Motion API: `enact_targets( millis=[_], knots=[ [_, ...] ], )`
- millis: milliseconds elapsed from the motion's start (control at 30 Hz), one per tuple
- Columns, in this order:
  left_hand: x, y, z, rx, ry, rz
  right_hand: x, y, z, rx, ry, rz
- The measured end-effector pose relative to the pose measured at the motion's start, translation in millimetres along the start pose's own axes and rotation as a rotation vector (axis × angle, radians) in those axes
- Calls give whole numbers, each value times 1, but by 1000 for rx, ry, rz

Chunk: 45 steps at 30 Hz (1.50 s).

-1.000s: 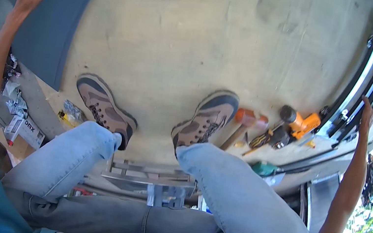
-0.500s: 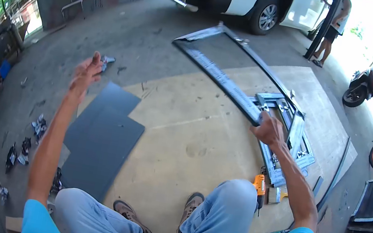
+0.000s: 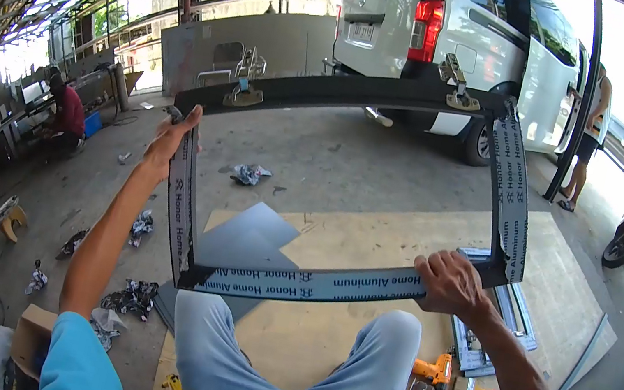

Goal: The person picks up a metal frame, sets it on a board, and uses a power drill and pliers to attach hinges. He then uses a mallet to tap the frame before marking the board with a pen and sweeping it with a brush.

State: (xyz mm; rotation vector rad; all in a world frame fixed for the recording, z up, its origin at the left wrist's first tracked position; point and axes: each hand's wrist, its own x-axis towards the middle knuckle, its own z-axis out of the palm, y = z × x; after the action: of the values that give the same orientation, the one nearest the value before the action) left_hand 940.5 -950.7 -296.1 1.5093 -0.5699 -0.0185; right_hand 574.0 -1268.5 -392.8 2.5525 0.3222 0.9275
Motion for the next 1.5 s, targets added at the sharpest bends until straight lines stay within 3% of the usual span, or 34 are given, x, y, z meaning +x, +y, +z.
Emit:
enact_targets(
  millis=[133,300,567,633,967,1033,1067,1100,1133,1233,1300,1367,1467,1500],
  knots=[
    [-45,11,-2,-53,99,52,-11,0,-4,-43,5,-27],
    [-51,-5,17,-148,246,138,-23,11,-1,-121,-22,5],
    [-18,-86,48,-263,305,59,-32,23,18,-222,-104,53],
    [-5,-114,56,-378,311,128,-36,28,26,-227,-85,48],
    [18,-200,43,-198,289,-130,-36,16,46,-162,-194,-2],
    [23,-192,37,102,379,-65,-22,0,57,-125,-253,36],
    [12,-179,44,143,468,109,-14,-10,66,-124,-196,66],
    [14,-183,40,151,462,109,-3,-17,75,-128,-135,98],
    [19,-186,36,418,642,406,11,-20,81,-117,-93,120],
    [-17,-144,52,821,815,875,58,-18,106,-87,13,210],
    [-53,-123,69,218,428,541,99,-17,115,-101,68,240],
    [-74,-121,91,0,181,135,136,-22,125,-74,57,279],
    [-61,-159,103,-338,73,-310,179,-41,138,107,127,413],
    [-56,-158,104,-468,95,-324,189,-50,142,126,138,382]
  ],
)
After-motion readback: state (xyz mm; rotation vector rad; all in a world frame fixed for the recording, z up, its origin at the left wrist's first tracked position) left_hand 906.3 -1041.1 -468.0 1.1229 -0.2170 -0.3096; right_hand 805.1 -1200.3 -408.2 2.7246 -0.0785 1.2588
